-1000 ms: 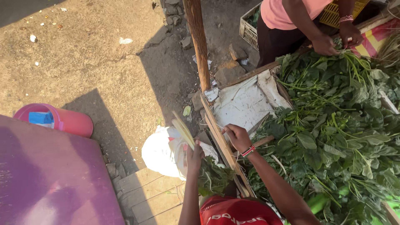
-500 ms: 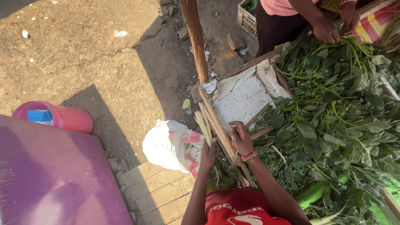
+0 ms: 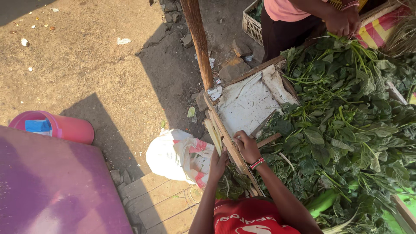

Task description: The person gathers small bunches of leafy green vegetables from a wooden stall and secures them together with thin strips.

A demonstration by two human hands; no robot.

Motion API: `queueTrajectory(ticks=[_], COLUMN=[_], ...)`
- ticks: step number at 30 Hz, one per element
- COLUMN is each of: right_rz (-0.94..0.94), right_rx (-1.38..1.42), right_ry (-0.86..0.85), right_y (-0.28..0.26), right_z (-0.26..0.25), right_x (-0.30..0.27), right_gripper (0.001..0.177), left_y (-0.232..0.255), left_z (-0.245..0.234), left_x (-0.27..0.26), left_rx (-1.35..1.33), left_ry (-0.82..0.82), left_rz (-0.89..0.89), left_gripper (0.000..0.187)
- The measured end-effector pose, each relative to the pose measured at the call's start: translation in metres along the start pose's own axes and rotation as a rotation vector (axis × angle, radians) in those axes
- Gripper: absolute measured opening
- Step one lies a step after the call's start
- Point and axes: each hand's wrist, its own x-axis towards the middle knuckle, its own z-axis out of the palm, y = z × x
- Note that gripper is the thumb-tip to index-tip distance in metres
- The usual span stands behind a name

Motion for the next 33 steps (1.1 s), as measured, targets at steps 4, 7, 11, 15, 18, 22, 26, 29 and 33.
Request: queueTrajectory(ticks=[4,7,11,15,18,22,26,29,33], right_rz=[-0.060,-0.131,-0.002,0.019,0.037,-0.036,0.128,0.194,0.311], right_rx=[0.023,0.071,0.048,0.026,0.037,0.065,0.029,0.061,0.020], right_ry=[-0.146,-0.173,-0.257,-0.228,-0.217,-0.197,-0.114,-0.059,-0.019], right_y=[0.010,0.014,0.007,0.018,0.041,0.076,0.101,0.121,0.146], right_z=[0.021,0.020,0.015,0.018,0.017,0.007,0.010,0.011,0.019], right_x=[-0.017,-0.023,-0.032,-0.041,-0.047,-0.049,-0.056,-0.057,-0.057], right_gripper=[0.016,0.018,0.021,0.022,0.022,0.023,0.026,0.028,0.029], left_y=[-0.002,-0.009,-0.017,-0.032,-0.051,-0.071,-0.077,-0.091,-0.129], left_z=[0.005,0.001,-0.003,-0.003,-0.001,0.011,0.024,0.029,0.023], left_x=[0.001,-0.001,-0.002,0.001,0.004,0.012,0.015,0.022,0.040], left_rx=[0.174,0.185,0.277,0.337,0.269,0.199,0.332,0.433,0.533], left_ry=[0.019,0.009,0.044,0.056,0.023,0.012,0.003,-0.010,-0.064], left_rz=[-0.041,-0.028,-0.029,-0.080,-0.139,-0.238,-0.304,-0.335,-0.371], left_gripper=[0.033,0.033,0.031,0.031,0.034,0.049,0.067,0.074,0.081])
